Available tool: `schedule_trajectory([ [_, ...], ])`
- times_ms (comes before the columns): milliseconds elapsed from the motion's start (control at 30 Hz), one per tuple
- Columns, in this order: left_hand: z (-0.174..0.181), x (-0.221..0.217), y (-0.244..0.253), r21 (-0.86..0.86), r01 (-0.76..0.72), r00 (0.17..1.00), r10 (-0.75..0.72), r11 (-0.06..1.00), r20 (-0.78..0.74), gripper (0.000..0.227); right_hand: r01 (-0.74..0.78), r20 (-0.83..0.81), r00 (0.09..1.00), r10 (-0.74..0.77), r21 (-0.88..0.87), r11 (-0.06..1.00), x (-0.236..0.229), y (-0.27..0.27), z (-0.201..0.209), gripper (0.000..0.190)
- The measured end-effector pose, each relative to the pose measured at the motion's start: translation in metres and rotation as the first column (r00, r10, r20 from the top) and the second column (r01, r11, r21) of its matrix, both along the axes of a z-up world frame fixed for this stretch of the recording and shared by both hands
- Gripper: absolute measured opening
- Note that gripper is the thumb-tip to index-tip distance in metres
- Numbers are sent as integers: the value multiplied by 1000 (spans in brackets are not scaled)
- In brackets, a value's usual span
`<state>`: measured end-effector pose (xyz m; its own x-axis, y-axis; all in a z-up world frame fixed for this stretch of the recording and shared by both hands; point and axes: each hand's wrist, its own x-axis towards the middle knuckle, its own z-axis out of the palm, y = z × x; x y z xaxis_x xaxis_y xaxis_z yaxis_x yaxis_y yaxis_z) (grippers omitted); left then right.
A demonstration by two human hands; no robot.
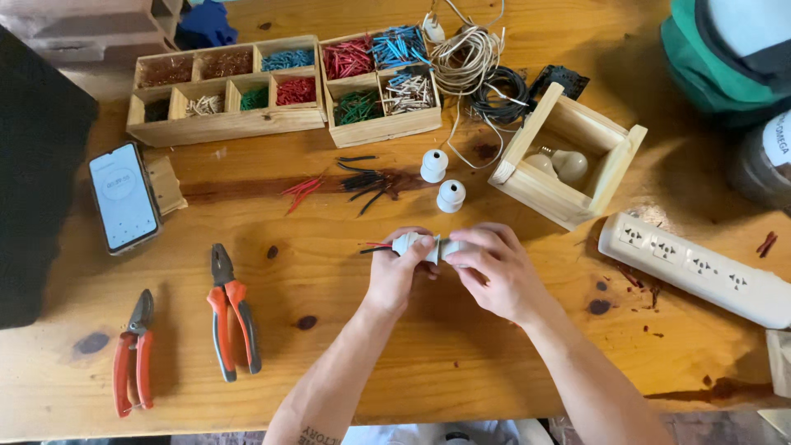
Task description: The person assembles multiple light sockets by hand, inserting wires into the socket base, tightening the screw terminals, and screwing on the outer plastic shell. They repeat this process for several sockets, placing finished units on the table.
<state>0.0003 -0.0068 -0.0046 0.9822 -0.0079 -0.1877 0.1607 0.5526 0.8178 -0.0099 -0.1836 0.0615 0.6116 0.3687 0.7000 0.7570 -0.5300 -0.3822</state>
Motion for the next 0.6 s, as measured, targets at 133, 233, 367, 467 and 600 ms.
schedule_trajectory([
  [133, 4, -5, 4, -56, 66, 992, -60, 996, 108, 42, 21, -19, 1000, -20, 68, 997, -2, -4, -2, 26],
  [233, 8, -6, 8, -92, 149, 970, -128, 985, 208, 57, -1, -92, 996, 13, 132, 991, -2, -8, 0, 28],
  [367, 0, -3, 9, -70, 176, 963, -157, 982, 219, 52, -18, -296, 949, 107, 286, 958, -5, -12, -1, 11],
  [467, 0, -5, 9, -47, 213, 957, -199, 976, 210, 48, 165, -504, 864, 7, 296, 941, -7, -14, -3, 31],
  [600, 4, -3, 13, 9, 206, 959, -203, 979, 199, 48, 167, -790, 613, -2, 127, 978, -13, -13, 31, 67],
])
